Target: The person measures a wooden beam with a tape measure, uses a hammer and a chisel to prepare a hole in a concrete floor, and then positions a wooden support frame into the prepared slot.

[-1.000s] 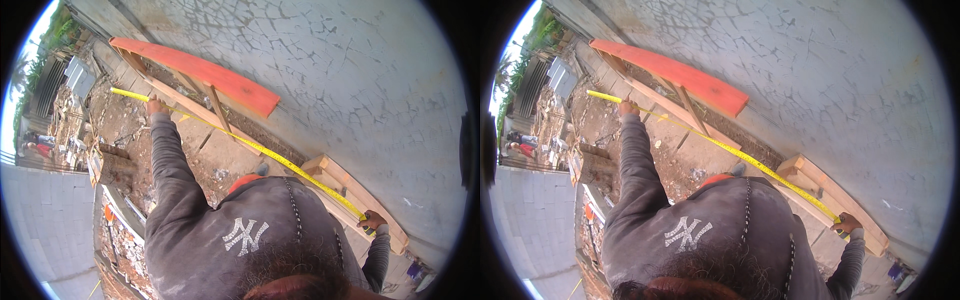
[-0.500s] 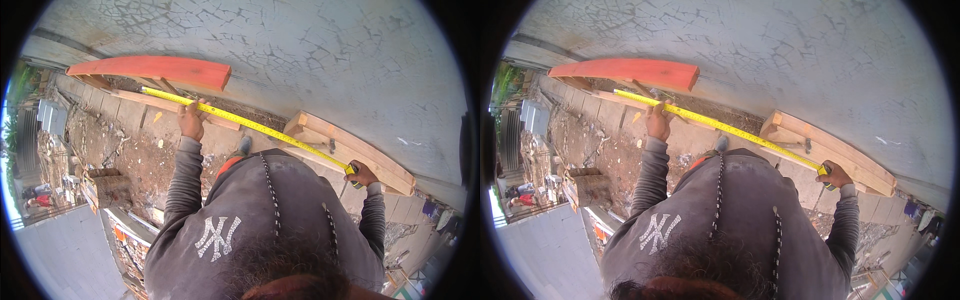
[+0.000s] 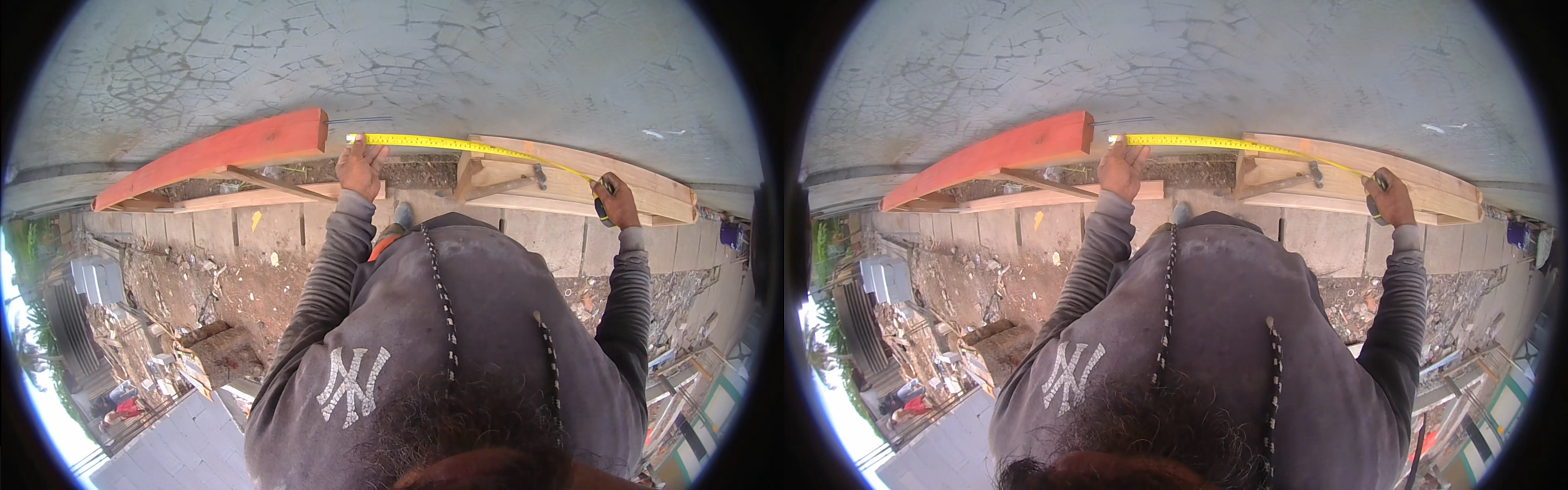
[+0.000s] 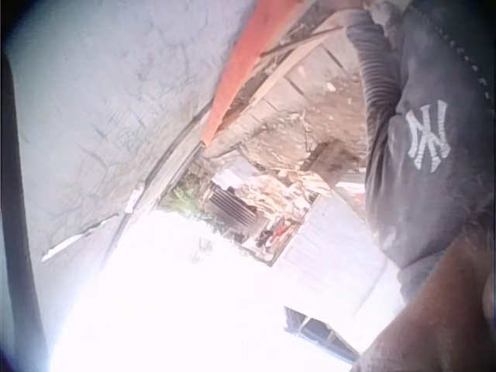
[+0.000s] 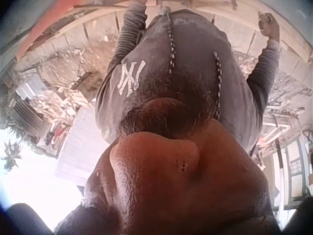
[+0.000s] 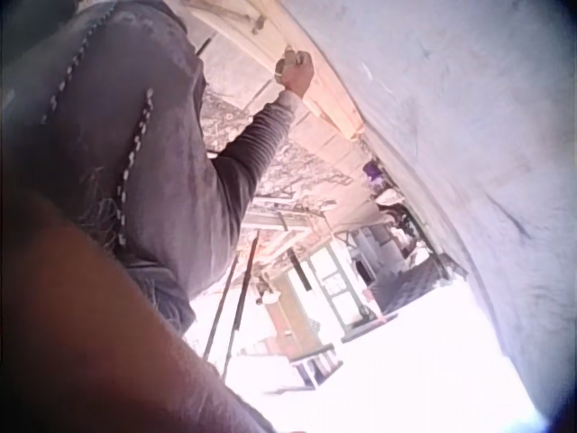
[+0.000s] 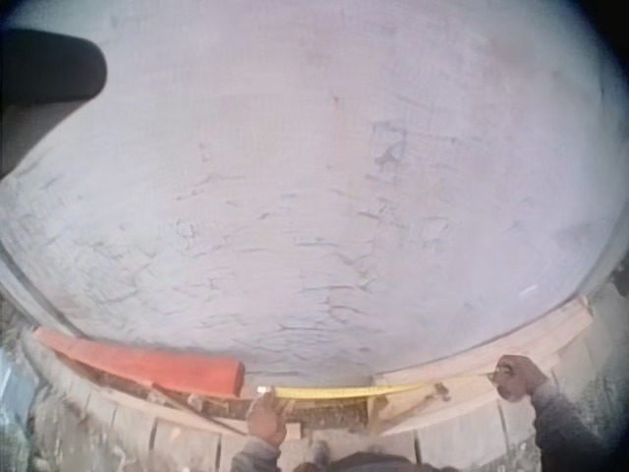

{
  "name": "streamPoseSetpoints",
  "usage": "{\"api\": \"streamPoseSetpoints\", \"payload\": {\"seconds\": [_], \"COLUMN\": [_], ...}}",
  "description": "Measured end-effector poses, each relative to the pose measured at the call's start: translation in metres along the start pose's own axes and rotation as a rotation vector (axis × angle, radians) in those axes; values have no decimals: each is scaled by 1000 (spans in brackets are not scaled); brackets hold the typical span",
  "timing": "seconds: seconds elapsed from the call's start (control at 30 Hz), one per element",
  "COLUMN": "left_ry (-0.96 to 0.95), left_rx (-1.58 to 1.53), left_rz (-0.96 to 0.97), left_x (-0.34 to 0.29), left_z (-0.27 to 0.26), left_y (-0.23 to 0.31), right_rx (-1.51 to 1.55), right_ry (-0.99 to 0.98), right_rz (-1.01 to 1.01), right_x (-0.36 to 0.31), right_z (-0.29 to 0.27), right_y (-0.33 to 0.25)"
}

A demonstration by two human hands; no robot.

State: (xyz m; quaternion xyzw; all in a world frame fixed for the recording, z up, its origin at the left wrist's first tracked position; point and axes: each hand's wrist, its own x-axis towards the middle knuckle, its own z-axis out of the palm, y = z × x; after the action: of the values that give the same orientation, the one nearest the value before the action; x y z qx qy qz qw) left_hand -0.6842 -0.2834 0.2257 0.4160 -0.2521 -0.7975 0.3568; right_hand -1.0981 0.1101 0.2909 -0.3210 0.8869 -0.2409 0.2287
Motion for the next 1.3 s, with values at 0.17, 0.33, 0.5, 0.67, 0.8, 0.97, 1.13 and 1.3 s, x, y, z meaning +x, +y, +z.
{"api": "streamPoseSetpoints", "payload": {"seconds": [0.17,0.33,0.5,0.67,0.8,0.97,1.13,1.3], "left_ry": [121,146,199,136,137,146,117,140], "left_rx": [-18,-32,-93,-166,-218,-254,-240,-230], "left_rz": [77,93,137,141,128,143,137,154], "left_x": [31,45,51,67,65,65,58,60], "left_z": [-22,-26,-20,-31,-23,-24,-19,-21], "left_y": [21,30,24,20,19,20,24,24], "right_rx": [-93,-167,-153,-145,-126,-141,-150,-163], "right_ry": [67,96,62,22,55,71,122,115], "right_rz": [-34,-65,-46,-38,-20,-21,-41,-43], "right_x": [26,43,52,56,54,54,57,59], "right_z": [28,42,45,49,54,56,54,54], "right_y": [-25,-42,-51,-53,-53,-55,-57,-60]}}
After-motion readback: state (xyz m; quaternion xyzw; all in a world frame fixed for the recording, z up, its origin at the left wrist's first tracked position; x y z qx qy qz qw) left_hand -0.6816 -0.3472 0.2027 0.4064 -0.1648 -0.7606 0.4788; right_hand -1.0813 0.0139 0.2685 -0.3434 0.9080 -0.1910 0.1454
